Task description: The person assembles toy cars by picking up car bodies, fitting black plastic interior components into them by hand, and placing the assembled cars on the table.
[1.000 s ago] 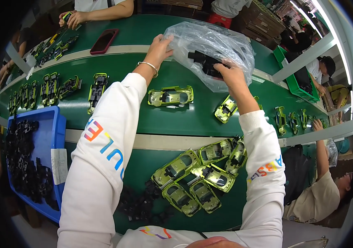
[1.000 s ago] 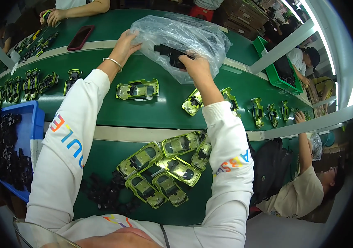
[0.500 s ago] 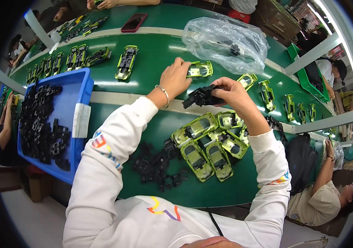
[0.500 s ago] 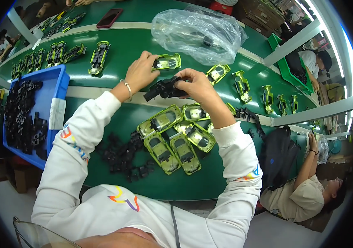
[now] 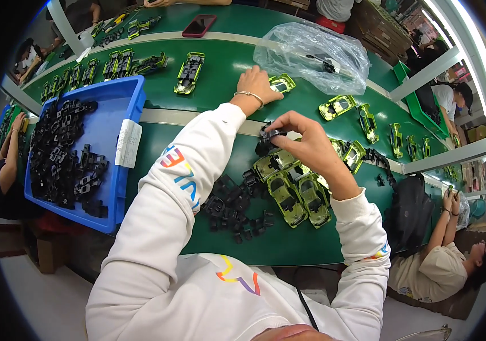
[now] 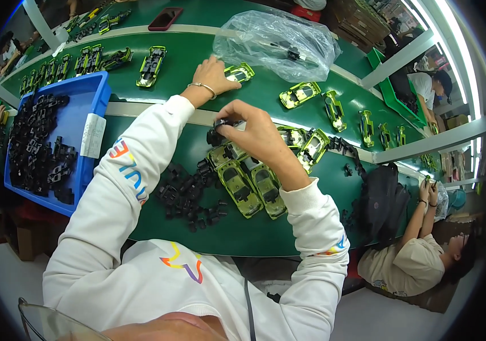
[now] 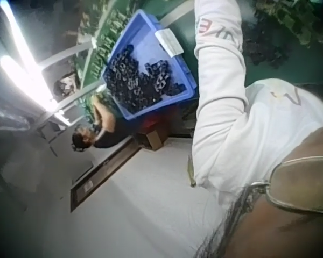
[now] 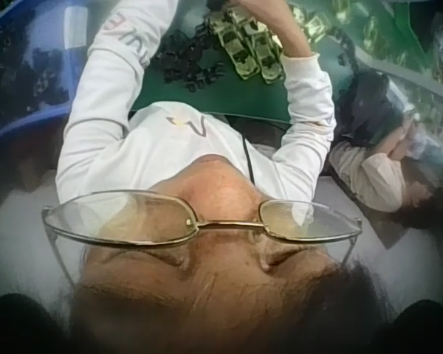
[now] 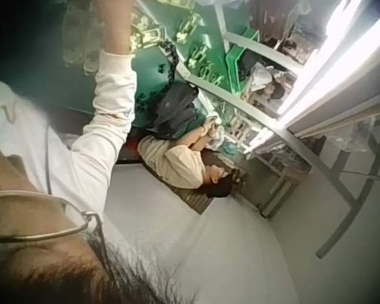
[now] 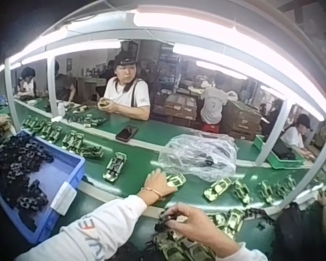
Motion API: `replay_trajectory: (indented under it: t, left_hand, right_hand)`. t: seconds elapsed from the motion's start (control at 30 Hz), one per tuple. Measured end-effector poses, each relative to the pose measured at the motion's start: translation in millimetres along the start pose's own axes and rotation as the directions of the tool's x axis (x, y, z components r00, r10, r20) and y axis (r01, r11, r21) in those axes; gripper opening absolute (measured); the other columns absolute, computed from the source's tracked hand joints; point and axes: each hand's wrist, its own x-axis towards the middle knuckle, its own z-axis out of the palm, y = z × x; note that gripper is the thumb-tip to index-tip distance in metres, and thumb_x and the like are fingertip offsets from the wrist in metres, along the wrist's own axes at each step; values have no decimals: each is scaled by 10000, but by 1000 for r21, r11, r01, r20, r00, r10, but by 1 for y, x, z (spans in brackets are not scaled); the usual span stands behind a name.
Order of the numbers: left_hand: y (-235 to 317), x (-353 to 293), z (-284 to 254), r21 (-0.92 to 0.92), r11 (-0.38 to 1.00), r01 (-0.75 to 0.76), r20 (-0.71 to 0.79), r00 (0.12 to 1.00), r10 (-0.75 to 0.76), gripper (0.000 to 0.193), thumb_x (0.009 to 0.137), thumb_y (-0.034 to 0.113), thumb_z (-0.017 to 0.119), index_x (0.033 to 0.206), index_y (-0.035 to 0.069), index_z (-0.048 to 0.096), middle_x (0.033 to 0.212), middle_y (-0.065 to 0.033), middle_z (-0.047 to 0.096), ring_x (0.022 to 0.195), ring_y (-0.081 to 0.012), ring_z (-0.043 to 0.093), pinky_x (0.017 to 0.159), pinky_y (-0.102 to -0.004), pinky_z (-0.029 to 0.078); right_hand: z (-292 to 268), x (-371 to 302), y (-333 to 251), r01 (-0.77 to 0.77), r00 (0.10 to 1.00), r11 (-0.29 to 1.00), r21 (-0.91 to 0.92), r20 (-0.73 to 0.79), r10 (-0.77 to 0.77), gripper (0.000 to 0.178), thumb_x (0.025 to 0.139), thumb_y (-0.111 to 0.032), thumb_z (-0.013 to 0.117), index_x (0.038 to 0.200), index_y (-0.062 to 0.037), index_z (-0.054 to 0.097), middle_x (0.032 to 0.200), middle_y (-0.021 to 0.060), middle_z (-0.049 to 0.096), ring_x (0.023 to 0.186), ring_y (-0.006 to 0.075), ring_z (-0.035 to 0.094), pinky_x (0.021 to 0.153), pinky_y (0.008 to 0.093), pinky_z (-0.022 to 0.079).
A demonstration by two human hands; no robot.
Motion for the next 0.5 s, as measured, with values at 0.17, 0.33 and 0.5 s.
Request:
replay_trajectory:
  t: [0.17,0.33,0.5]
  left_hand:
    - [-28,-34,-14,-351,899,262,74,965,-253,882,604,477,864,1260,-9,529,1166,-222,660,1050,-352,661,902,-431,521]
    - [-77,-95,-27,-806,517,289,13,882,-472,800,640,429,910,1196,-12,539,1086,-175,675,887,-280,703,777,-375,559]
    - [-72,-166,-64,-939,-219,266,341,805,-485,505,815,194,827,1197,24,543,988,-77,662,713,-208,692,645,-315,570]
  right_hand:
    - [17,11,17,-27,989,882,471,-113,91,215,920,-137,694,1089,-13,645,931,4,685,863,66,635,756,230,511]
    - [50,41,13,-276,890,608,745,-41,454,276,933,-223,683,1154,-63,643,897,-29,646,776,77,625,662,258,508]
    - [80,72,6,-328,870,537,777,27,492,343,945,-156,639,1271,-69,579,1086,-5,629,948,105,613,810,319,527]
